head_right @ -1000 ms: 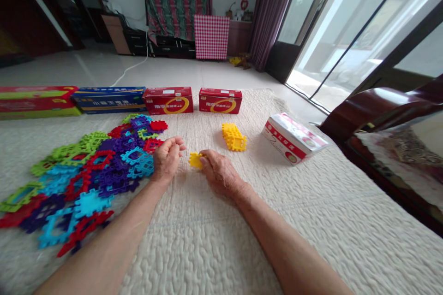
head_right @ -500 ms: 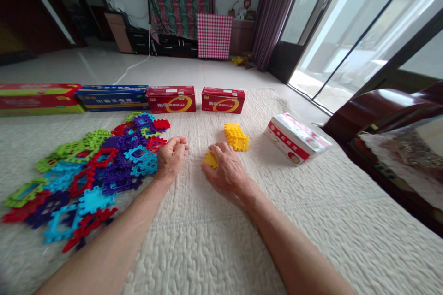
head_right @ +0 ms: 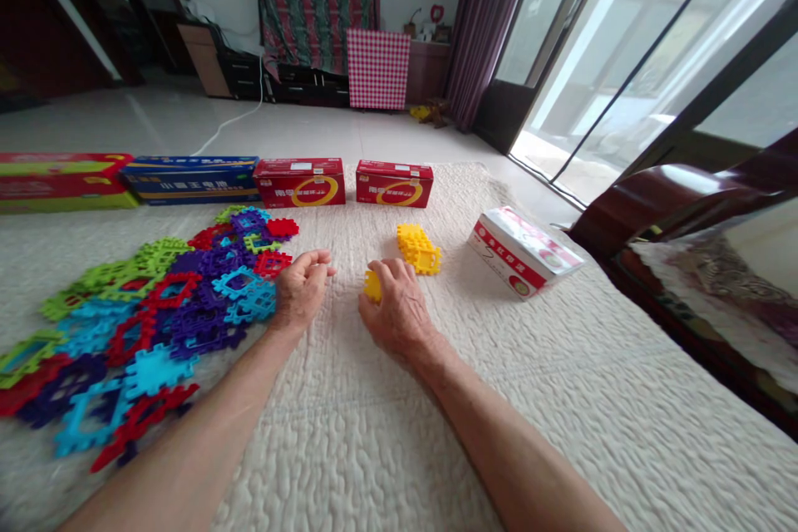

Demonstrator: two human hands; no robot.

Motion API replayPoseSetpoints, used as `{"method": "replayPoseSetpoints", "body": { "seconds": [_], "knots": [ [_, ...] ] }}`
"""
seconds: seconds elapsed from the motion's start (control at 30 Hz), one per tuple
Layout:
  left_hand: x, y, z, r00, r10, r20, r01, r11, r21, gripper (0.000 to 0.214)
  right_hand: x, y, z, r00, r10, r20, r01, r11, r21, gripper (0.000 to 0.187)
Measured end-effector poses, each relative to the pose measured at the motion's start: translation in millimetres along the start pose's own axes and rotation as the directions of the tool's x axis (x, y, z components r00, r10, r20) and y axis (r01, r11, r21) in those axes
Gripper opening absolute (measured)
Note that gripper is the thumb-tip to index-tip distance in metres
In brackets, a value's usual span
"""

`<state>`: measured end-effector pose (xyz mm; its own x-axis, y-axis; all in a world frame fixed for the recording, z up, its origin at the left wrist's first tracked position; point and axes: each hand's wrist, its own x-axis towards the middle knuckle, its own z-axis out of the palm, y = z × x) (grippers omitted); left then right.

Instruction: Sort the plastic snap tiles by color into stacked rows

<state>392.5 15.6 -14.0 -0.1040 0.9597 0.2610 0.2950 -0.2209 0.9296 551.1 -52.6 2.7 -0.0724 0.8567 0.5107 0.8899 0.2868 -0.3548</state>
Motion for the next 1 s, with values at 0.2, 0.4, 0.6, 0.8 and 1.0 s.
{"method": "replayPoseSetpoints", "body": {
  "seconds": [0.2,0.4,0.6,0.8,1.0],
  "knots": [
    [0,-1,-0.3,1.0,-0.001,0.004,0.002,1.0,-0.003,0.029,7,42,-12,0.958,0.101,-0.269,-0.112,0.993,-0.027,0.048],
    [0,1,-0.9,1.0,0.0,0.003,0.0,1.0,0.001,0.028,8,61,-14,0.955,0.109,-0.277,-0.135,0.988,-0.076,0.049],
    [-1,1,-1.4,1.0,0.009,0.004,-0.009,1.0,0.018,0.029,7,60,-12,0.963,0.11,-0.245,-0.144,0.982,-0.123,0.051],
    [-2,1,-1.1,1.0,0.012,0.001,-0.012,1.0,0.016,0.029,5,61,-8,0.946,0.142,-0.292,-0.182,0.977,-0.114,0.054],
    [-1,1,-0.5,0.999,0.04,0.005,-0.04,0.998,0.044,0.027,10,61,-11,0.924,0.14,-0.355,-0.193,0.974,-0.121,0.057]
  ]
}}
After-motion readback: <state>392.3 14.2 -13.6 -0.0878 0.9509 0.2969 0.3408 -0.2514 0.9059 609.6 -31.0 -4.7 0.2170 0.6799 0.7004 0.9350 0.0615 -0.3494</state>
